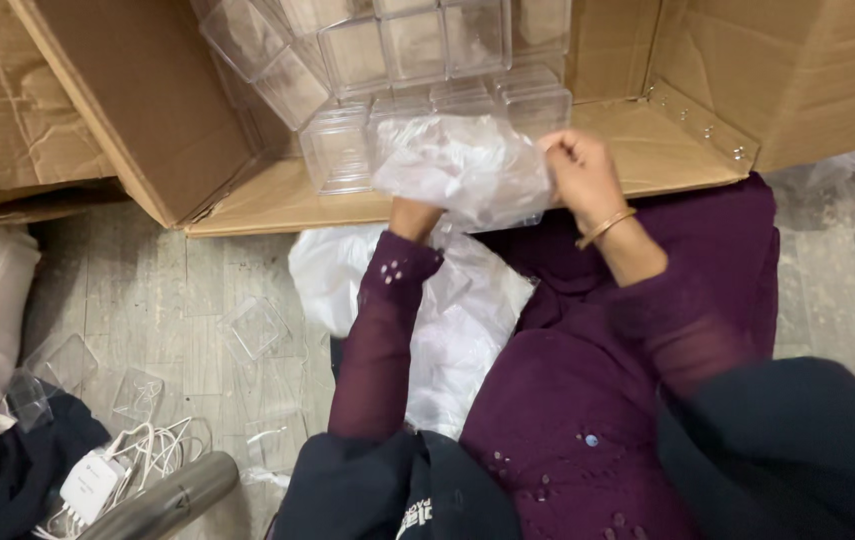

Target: The person sits on the floor with an open cardboard box on their lap. They open white plastic bags, remove clear plastic containers from the bags one at a time, and stack the containers inside the cardboard box, repeating the process with additional bags.

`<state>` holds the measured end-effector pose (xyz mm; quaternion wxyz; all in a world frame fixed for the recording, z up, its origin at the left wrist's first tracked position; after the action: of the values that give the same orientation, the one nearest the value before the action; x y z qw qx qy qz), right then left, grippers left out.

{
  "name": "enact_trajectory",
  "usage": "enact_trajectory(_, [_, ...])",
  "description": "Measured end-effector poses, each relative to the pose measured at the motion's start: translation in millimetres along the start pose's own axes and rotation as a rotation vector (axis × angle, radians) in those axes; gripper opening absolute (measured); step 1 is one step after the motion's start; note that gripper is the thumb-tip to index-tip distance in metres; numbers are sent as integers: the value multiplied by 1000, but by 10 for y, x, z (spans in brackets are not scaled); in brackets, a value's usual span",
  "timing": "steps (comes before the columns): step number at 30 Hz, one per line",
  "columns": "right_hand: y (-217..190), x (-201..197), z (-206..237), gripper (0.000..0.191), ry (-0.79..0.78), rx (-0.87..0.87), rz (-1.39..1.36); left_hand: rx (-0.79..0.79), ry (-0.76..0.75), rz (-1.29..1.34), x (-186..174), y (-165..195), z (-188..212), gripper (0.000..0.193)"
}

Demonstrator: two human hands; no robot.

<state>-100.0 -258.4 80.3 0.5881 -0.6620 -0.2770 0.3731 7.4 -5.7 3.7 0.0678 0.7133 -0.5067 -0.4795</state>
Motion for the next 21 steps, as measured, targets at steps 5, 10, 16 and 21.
enact_trajectory(5, [178,74,39,16,-107,-336,425,-319,172,59,-240,393,86,23])
enact_trajectory(10, [-347,100,119,37,-453,605,-967,-398,136,58,-495,911,-402,26])
enact_trajectory(16, [-438,-518,716,43,-540,379,-728,-79,80,326,-287,1394,-603,30])
enact_trajectory(21, [270,-2133,228,48,260,-30,-633,-621,26,742,-705,782,-563,51])
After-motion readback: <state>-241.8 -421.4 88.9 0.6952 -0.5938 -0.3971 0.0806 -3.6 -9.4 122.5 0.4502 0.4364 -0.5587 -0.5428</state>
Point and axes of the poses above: each hand's wrist, its own z-axis away from the middle knuckle, its own x-axis out of the palm, y = z × x, the point moved 1 cm from there along -z, towards the middle knuckle, and after that the axes turned 14 degrees about y, right-handed, at the moved point
